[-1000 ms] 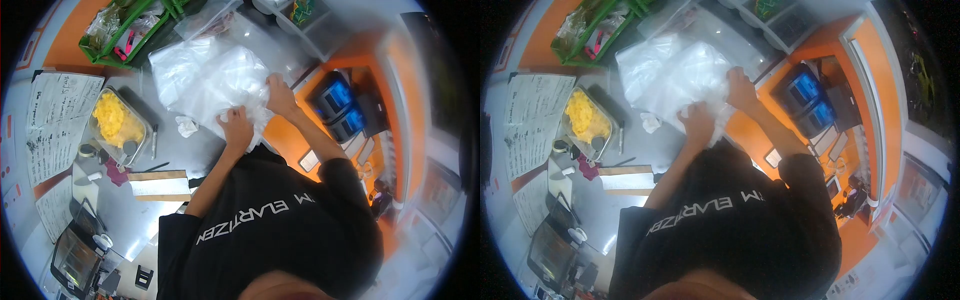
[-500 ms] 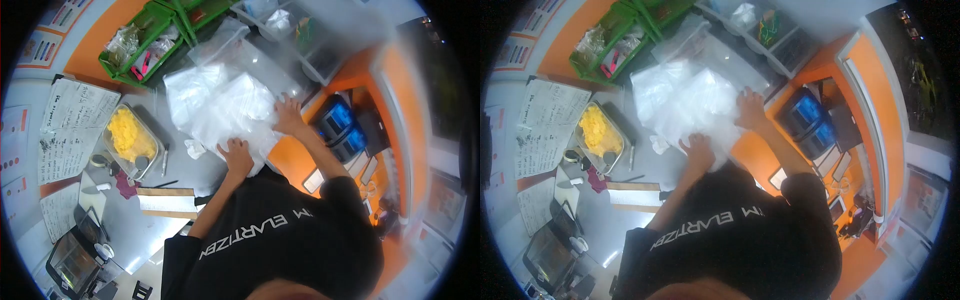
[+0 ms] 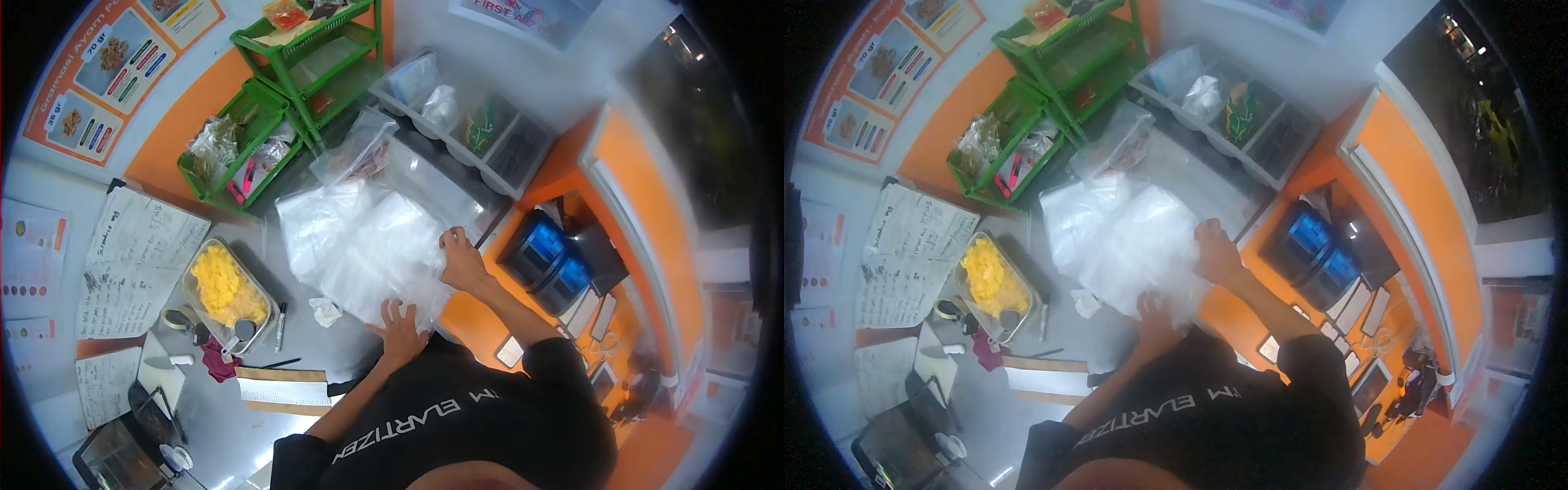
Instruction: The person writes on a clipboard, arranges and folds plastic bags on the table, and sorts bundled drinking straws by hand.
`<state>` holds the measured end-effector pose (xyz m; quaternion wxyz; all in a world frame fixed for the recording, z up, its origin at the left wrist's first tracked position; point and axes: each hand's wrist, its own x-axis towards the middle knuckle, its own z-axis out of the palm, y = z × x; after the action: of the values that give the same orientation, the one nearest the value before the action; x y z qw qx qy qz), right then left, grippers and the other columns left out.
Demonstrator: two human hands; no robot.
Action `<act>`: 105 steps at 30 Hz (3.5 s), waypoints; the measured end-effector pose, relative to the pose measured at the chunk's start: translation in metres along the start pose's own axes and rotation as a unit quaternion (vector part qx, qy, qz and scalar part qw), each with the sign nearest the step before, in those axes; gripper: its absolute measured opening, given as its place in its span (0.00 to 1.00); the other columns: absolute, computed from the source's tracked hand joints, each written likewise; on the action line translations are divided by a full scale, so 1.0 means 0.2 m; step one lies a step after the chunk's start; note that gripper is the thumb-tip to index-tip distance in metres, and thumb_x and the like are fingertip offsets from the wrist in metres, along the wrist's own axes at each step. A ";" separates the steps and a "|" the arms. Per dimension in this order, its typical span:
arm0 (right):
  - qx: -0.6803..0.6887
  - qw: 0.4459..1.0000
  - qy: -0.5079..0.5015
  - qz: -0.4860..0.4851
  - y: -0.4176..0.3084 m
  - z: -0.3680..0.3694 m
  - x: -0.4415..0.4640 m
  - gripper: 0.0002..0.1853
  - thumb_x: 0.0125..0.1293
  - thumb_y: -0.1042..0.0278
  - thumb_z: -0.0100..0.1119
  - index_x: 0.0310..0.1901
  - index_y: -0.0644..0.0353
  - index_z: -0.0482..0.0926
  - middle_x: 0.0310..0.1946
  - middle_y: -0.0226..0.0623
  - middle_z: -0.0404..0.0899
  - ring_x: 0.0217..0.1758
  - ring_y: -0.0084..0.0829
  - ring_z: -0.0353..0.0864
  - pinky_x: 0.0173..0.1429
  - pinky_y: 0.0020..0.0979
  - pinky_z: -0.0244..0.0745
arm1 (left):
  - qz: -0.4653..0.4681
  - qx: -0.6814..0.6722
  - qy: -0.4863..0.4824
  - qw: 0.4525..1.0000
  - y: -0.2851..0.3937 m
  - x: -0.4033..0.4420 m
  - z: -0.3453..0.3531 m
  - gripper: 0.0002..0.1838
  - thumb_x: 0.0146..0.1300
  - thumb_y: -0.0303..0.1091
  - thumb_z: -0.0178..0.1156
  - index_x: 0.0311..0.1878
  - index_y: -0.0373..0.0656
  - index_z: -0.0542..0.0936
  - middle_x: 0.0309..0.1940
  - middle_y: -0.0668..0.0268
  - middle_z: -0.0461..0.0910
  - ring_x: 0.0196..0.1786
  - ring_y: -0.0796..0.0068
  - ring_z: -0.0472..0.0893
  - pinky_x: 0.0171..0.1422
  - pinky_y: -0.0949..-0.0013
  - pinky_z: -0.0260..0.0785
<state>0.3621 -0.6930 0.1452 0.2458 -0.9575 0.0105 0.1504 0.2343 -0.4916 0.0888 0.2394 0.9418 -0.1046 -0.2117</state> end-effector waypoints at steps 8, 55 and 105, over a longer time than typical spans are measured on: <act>-0.029 0.987 0.025 -0.158 0.45 0.01 -0.07 0.13 0.51 0.78 0.69 0.37 0.64 0.76 0.53 0.45 0.72 0.56 0.49 0.76 0.58 0.41 0.73 | 0.075 0.083 0.029 0.993 0.03 -0.04 -0.05 0.30 0.60 0.56 0.68 0.61 0.51 0.75 0.57 0.58 0.72 0.67 0.47 0.66 0.63 0.18 0.52; 0.410 0.890 -0.184 0.079 0.01 0.17 0.13 0.43 0.56 0.63 0.77 0.70 0.70 0.65 0.64 0.49 0.76 0.67 0.39 0.75 0.72 0.36 0.68 | -0.271 -0.616 0.101 0.733 -0.35 0.07 -0.37 0.38 0.61 0.35 0.72 0.70 0.29 0.67 0.62 0.51 0.77 0.62 0.60 0.79 0.67 0.61 0.72; 0.537 0.780 0.186 0.262 0.38 0.44 -0.03 0.33 0.64 0.56 0.69 0.63 0.70 0.72 0.53 0.46 0.79 0.56 0.38 0.79 0.61 0.37 0.74 | -0.081 -0.324 -0.118 0.935 -0.37 0.95 -0.69 0.35 0.62 0.47 0.70 0.64 0.29 0.74 0.51 0.53 0.83 0.51 0.64 0.83 0.58 0.63 0.75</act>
<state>0.3237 -0.7186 0.0375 0.6643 -0.6406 0.3852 -0.0021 0.4719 -0.4278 0.0954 0.5000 0.7866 0.0188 -0.3619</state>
